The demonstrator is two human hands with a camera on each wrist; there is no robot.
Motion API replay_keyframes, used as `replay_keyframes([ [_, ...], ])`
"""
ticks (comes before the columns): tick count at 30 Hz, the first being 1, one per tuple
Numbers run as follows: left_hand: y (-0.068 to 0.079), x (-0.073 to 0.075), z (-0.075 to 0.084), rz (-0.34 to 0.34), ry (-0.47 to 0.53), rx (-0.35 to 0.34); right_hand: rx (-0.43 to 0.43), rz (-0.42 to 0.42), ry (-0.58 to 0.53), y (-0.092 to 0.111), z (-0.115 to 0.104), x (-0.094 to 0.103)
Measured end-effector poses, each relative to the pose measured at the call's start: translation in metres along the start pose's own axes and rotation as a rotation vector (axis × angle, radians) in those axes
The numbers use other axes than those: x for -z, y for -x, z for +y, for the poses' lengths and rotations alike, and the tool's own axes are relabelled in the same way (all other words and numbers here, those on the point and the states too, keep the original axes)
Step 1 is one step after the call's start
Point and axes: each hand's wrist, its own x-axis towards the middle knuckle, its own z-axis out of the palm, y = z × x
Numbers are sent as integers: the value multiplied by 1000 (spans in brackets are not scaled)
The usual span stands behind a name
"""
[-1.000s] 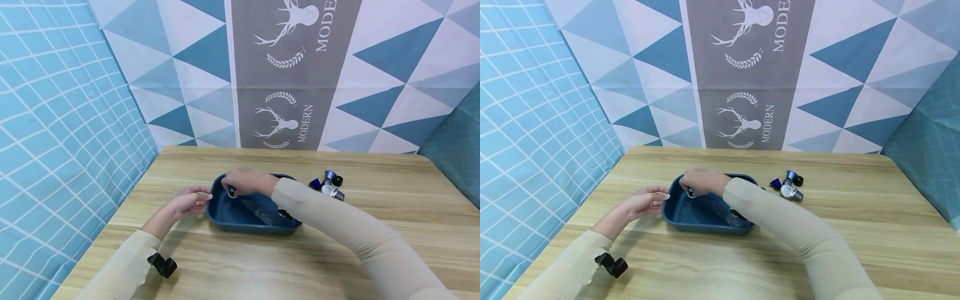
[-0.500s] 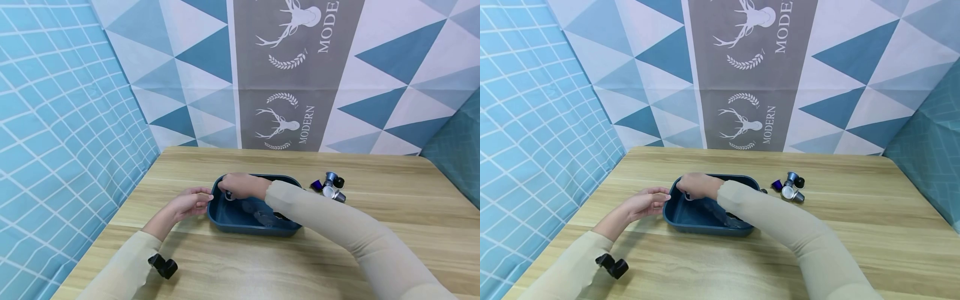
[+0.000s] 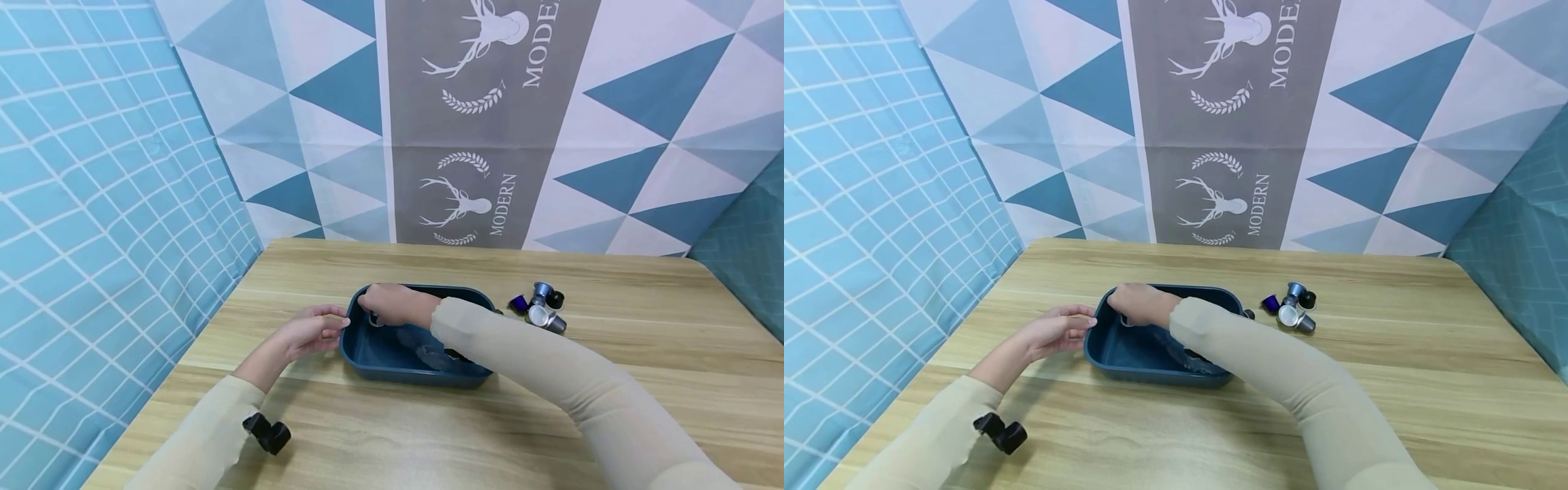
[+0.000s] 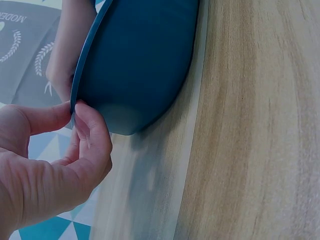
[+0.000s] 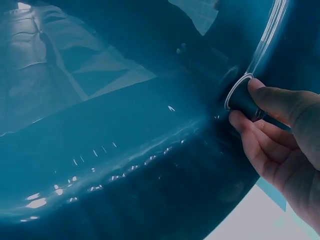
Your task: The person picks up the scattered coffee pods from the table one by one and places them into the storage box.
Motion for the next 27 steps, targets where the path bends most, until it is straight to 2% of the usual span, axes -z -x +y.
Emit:
replay_keyframes([
  [11,1,-3,3,-3,12,4,-32,20,-61,1,0,-3],
  [27,1,0,0,-1,8,-2,-45,28,-38,8,-3,9],
])
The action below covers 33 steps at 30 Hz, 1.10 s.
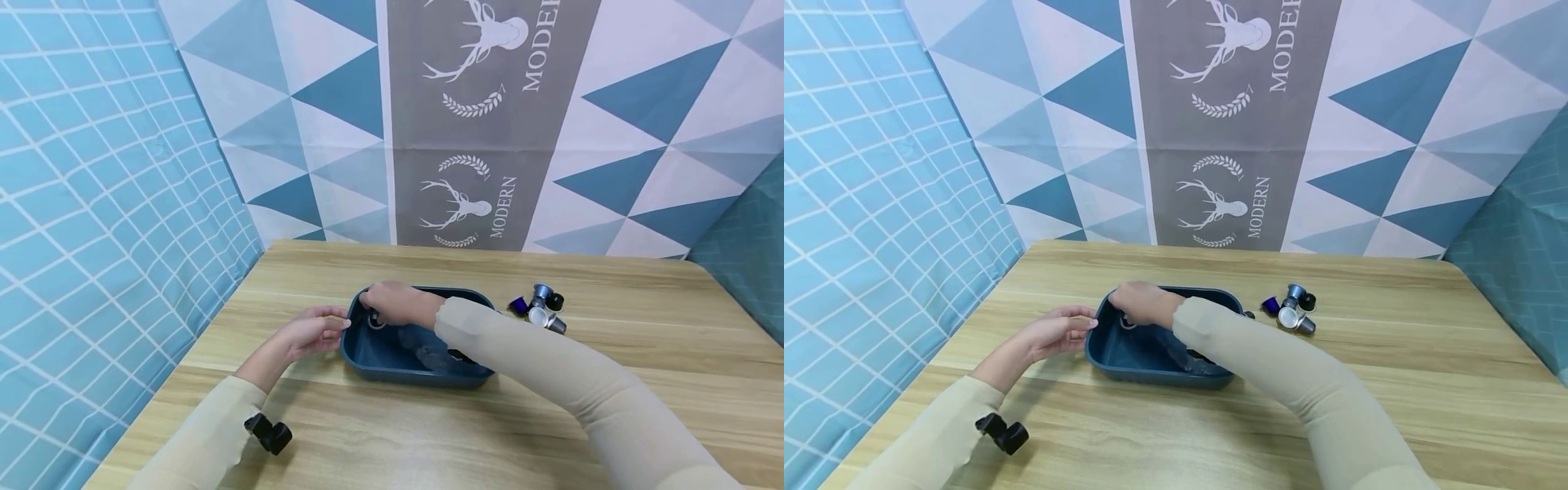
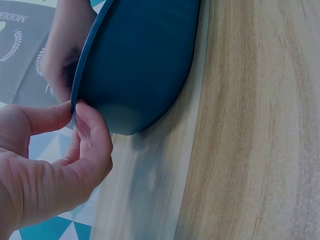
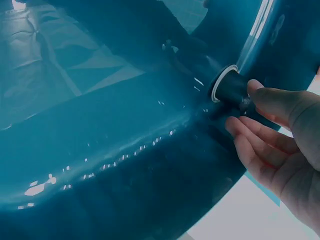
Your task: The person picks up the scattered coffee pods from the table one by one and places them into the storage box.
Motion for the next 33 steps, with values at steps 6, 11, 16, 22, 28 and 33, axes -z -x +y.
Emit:
replay_keyframes([
  [6,1,1,-2,13,-14,2,19,15,78,6,1,4],
  [11,1,1,-2,23,-30,7,47,23,101,10,3,6],
  [16,-1,0,-2,24,-37,4,88,35,78,22,4,12],
  [22,-2,0,-2,16,-33,-4,140,80,-15,38,5,22],
  [28,-3,1,-2,7,-27,-6,151,128,-78,53,9,29],
  [33,-2,1,-2,9,-28,-4,158,175,-134,67,13,34],
])
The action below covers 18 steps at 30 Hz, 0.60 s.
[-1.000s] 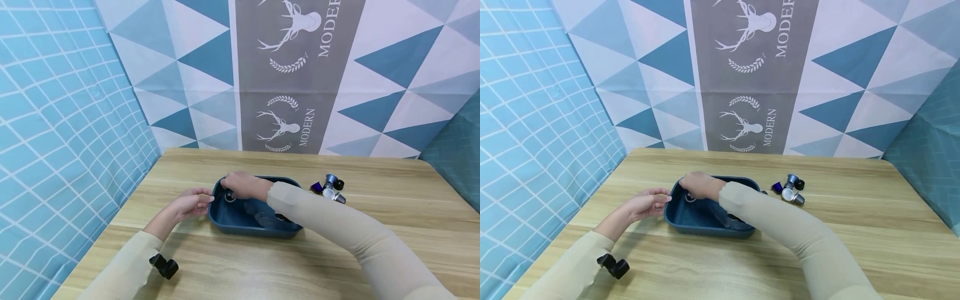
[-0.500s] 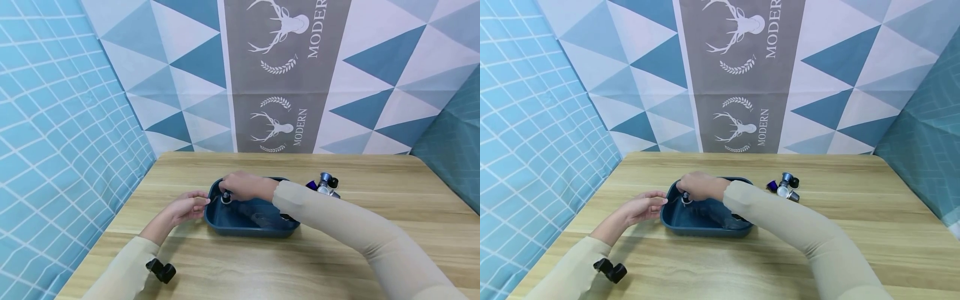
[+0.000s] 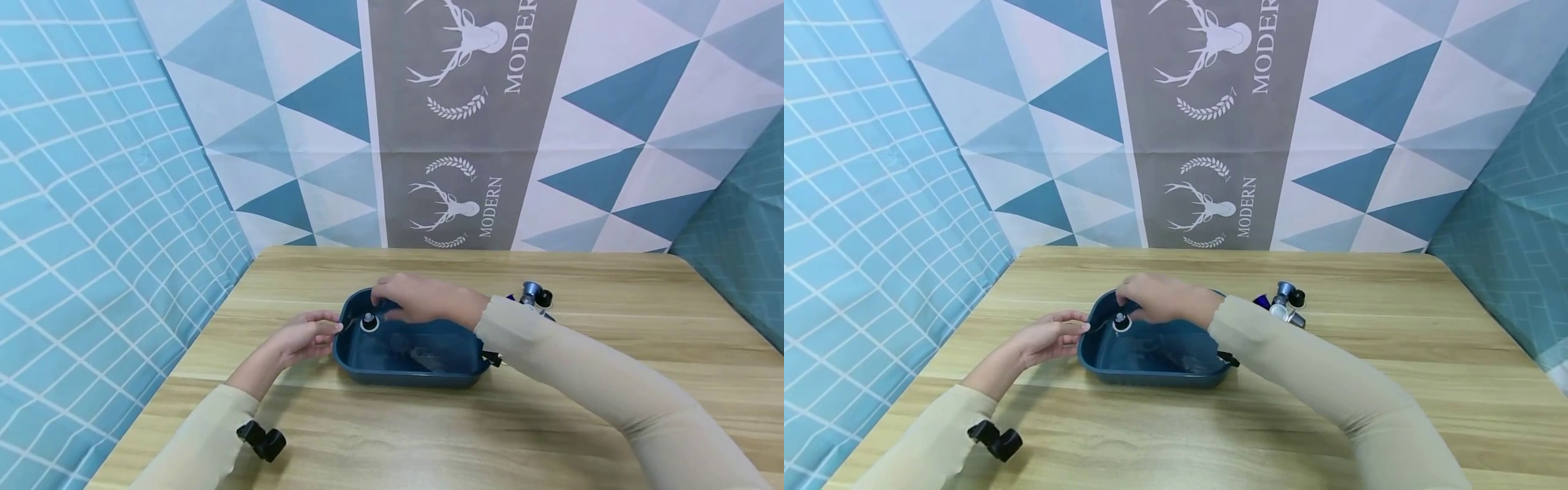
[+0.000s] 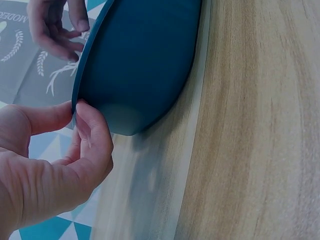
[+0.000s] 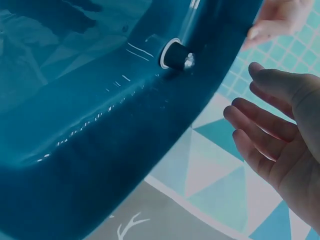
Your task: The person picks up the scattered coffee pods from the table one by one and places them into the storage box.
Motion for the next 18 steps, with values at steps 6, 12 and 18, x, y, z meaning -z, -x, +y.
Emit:
replay_keyframes([
  [6,1,0,-1,-8,5,-4,-24,55,-30,14,5,4],
  [12,1,0,-1,-12,14,-7,-58,101,-31,26,8,6],
  [18,0,0,-1,-11,19,-5,-77,134,-11,38,8,9],
])
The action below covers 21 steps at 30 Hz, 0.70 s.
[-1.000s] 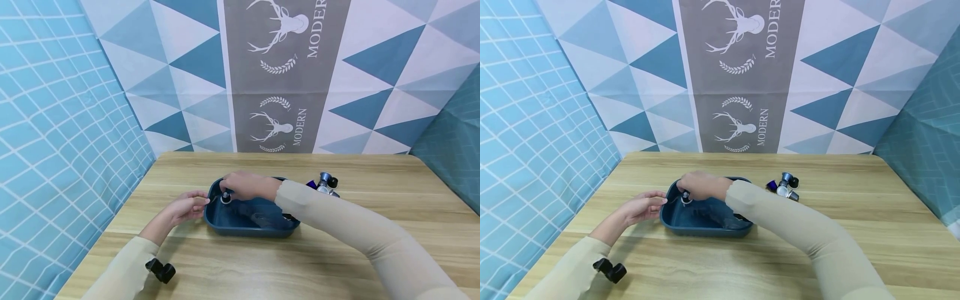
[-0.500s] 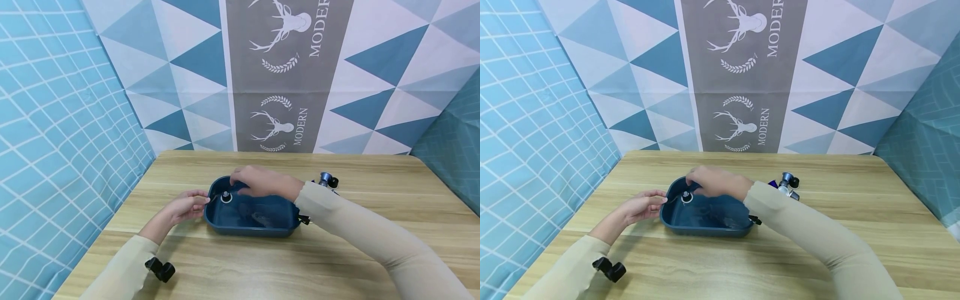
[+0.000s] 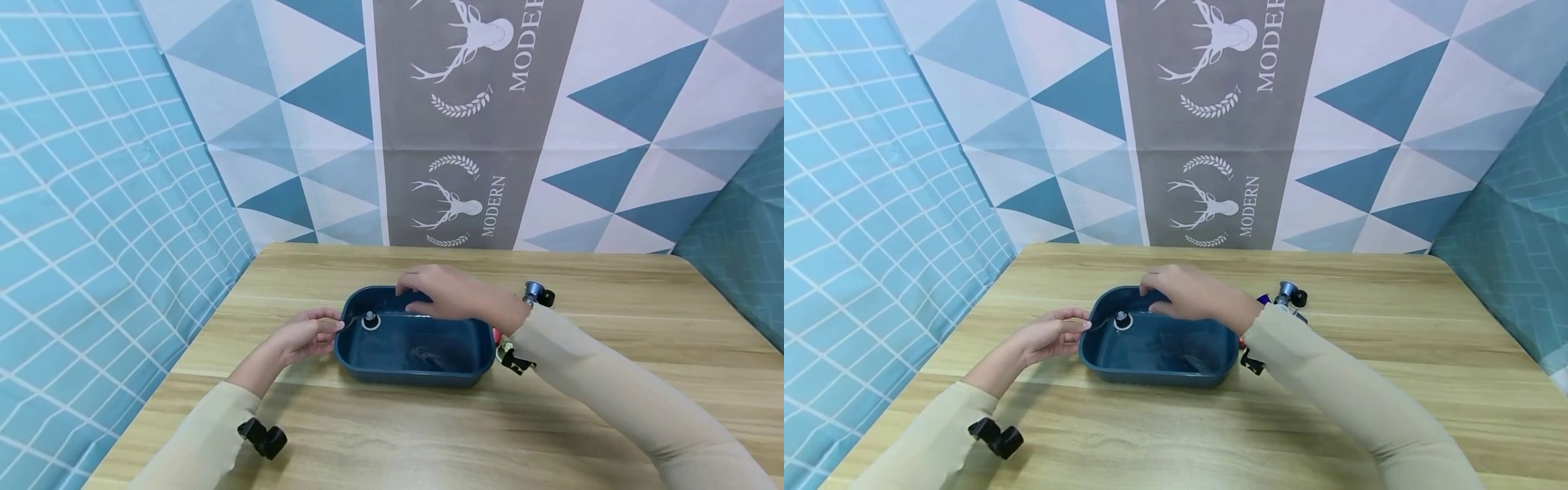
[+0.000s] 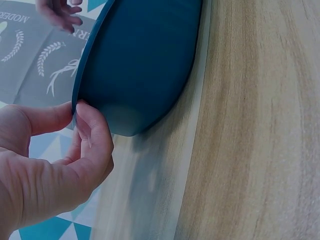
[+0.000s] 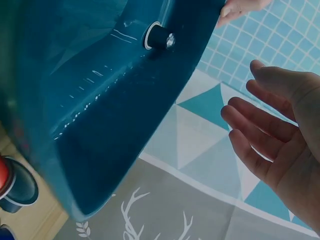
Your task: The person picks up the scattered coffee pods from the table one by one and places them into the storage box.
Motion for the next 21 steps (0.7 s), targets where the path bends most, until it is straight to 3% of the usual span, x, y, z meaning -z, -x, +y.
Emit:
replay_keyframes([
  [10,1,-1,3,-10,5,-1,-34,40,-2,23,7,-1],
  [21,1,1,2,-22,16,-5,-17,110,21,43,13,-3],
])
